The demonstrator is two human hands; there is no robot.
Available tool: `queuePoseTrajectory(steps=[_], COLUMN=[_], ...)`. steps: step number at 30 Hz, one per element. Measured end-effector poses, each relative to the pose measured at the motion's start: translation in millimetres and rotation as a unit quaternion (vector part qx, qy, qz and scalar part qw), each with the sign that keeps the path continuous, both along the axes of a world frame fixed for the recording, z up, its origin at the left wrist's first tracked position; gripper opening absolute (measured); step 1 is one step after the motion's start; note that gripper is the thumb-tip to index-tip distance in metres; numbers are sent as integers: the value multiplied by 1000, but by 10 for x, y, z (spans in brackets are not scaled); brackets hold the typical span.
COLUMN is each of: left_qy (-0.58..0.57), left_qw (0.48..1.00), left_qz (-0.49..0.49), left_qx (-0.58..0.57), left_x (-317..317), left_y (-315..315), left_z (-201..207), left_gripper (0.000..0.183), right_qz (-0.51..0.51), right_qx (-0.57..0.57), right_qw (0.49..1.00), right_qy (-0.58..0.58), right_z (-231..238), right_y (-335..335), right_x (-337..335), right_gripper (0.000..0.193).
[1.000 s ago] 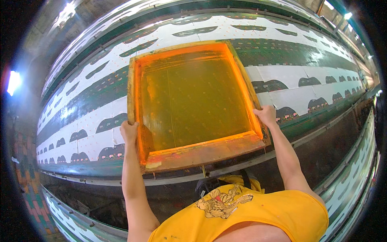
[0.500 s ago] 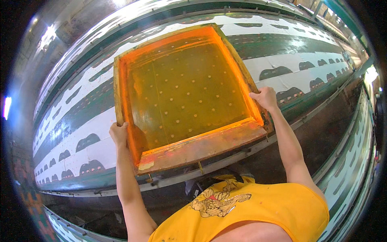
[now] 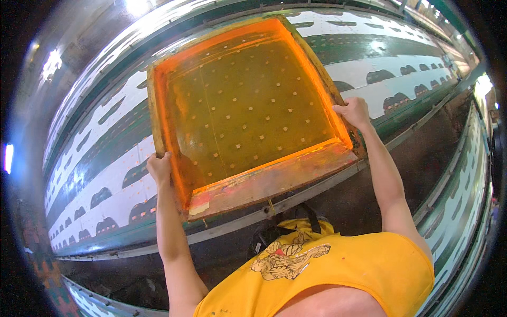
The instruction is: The person holds a square screen-printing frame over a conveyor belt and repeatedly uses a squeegee to pull a green viscous substance across the mesh. The person moves the frame along the belt and continues the squeegee strokes throughout the clip.
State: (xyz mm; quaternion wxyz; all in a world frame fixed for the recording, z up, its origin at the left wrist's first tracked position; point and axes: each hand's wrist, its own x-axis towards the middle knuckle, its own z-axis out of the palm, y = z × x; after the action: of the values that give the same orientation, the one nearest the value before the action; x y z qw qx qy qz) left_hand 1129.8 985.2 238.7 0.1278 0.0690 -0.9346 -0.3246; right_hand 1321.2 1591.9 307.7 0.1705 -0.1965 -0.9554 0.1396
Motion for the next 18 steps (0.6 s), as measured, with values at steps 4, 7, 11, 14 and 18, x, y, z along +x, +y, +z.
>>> queuePoseTrajectory(steps=[4, 7, 11, 14, 18], left_qy=[-4, 27, 23, 49, 69], left_qw=[1000, 999, 999, 998, 997], left_qz=[-16, -17, -5, 5, 13], left_qx=[17, 23, 27, 29, 27], left_x=[-46, 2, 169, 311, 540], left_y=[531, 1094, 1908, 2535, 3085], left_z=[-77, -87, -176, -333, -603], left_gripper=[36, 35, 30, 26, 25], right_qz=[-22, -27, -26, -12, -4], right_qx=[7, -1, -9, -29, -20], right_qw=[1000, 1000, 999, 999, 999], right_qy=[-7, -8, -27, -18, -39], right_z=[-6, -29, -238, -450, -767], right_y=[505, 1029, 1792, 2435, 3025], right_x=[81, 20, 0, -5, 150], right_gripper=[50, 50, 51, 49, 45])
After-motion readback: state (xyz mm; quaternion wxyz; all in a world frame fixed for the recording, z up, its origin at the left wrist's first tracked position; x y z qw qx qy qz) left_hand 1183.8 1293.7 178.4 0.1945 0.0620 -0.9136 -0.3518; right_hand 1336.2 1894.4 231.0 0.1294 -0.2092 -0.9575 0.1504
